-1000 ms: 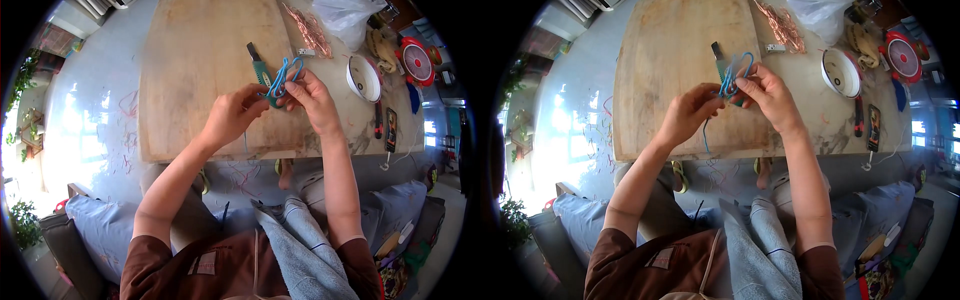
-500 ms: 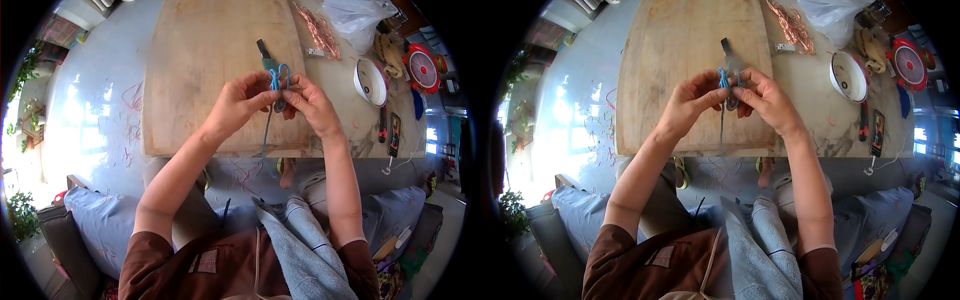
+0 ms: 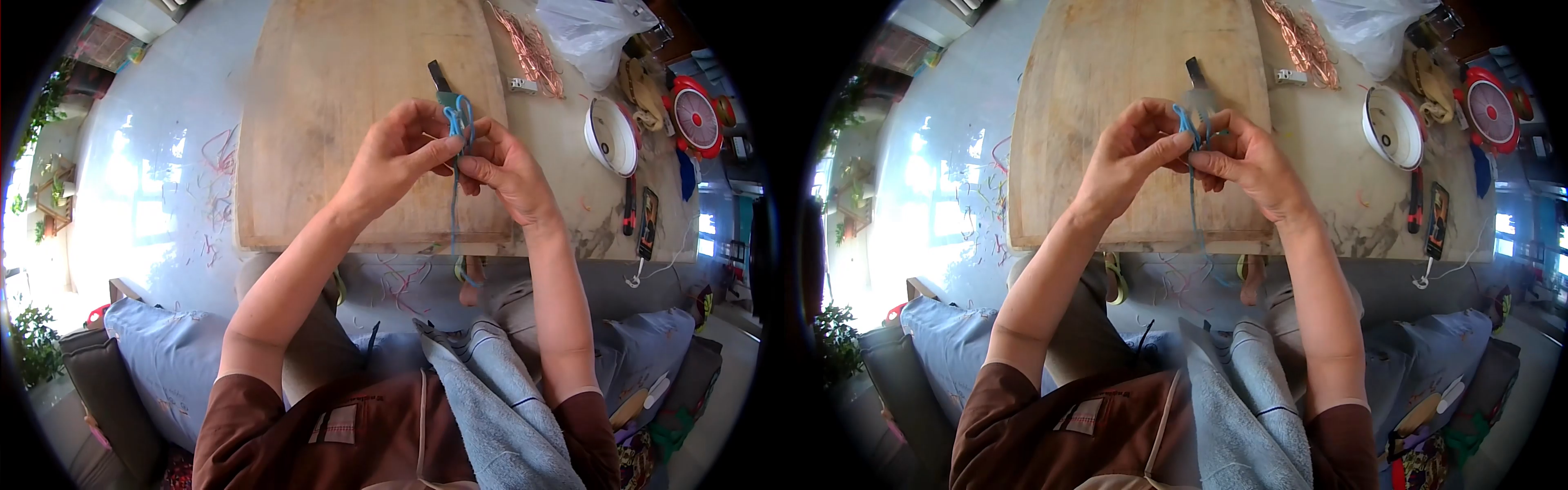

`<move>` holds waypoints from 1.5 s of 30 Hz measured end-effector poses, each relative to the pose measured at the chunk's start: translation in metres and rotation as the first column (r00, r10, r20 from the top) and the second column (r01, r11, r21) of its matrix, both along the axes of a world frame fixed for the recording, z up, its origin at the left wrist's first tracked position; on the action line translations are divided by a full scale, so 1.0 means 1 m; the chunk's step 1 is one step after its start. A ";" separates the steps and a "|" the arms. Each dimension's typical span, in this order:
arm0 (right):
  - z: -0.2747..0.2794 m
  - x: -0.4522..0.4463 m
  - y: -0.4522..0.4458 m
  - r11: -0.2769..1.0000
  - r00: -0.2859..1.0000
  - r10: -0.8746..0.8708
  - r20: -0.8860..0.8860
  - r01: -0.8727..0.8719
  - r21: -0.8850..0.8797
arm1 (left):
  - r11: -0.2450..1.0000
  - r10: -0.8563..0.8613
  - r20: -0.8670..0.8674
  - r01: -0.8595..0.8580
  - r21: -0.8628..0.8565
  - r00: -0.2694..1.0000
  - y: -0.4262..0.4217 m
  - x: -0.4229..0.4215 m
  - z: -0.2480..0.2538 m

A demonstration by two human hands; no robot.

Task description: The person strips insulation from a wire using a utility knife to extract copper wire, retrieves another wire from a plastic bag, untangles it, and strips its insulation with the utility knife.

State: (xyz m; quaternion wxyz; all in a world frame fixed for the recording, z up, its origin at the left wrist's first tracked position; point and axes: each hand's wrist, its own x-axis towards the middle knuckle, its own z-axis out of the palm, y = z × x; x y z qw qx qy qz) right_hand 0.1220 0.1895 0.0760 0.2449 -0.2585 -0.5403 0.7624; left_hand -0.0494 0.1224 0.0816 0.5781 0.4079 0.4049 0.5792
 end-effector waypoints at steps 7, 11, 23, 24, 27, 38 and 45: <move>-0.001 0.002 -0.001 0.996 0.999 0.045 -0.028 -0.048 -0.080 | 0.998 -0.061 0.021 0.061 -0.006 0.998 0.002 -0.001 0.000; -0.001 0.002 -0.004 0.997 0.994 0.071 0.078 -0.069 -0.031 | 0.998 -0.051 -0.083 0.048 -0.037 0.995 0.003 -0.002 -0.001; 0.003 0.003 -0.005 0.995 0.995 0.095 0.024 -0.096 0.032 | 0.998 -0.066 -0.139 0.067 0.005 0.988 0.000 0.002 0.002; 0.003 0.003 -0.005 0.995 0.995 0.090 0.031 -0.092 0.041 | 0.998 -0.064 -0.131 0.066 0.013 0.989 0.000 0.002 0.001; 0.002 0.002 -0.005 0.993 0.993 0.096 0.068 -0.100 0.063 | 0.997 -0.080 -0.147 0.082 0.007 0.986 0.000 -0.001 0.000; 0.037 0.022 -0.002 0.963 0.959 0.264 0.100 -0.267 0.018 | 0.931 -0.363 -0.233 0.362 -0.050 0.902 -0.009 -0.027 0.026; 0.018 0.030 0.007 0.972 0.968 0.235 0.083 -0.234 -0.028 | 0.967 -0.227 -0.384 0.254 0.023 0.895 -0.004 -0.013 0.004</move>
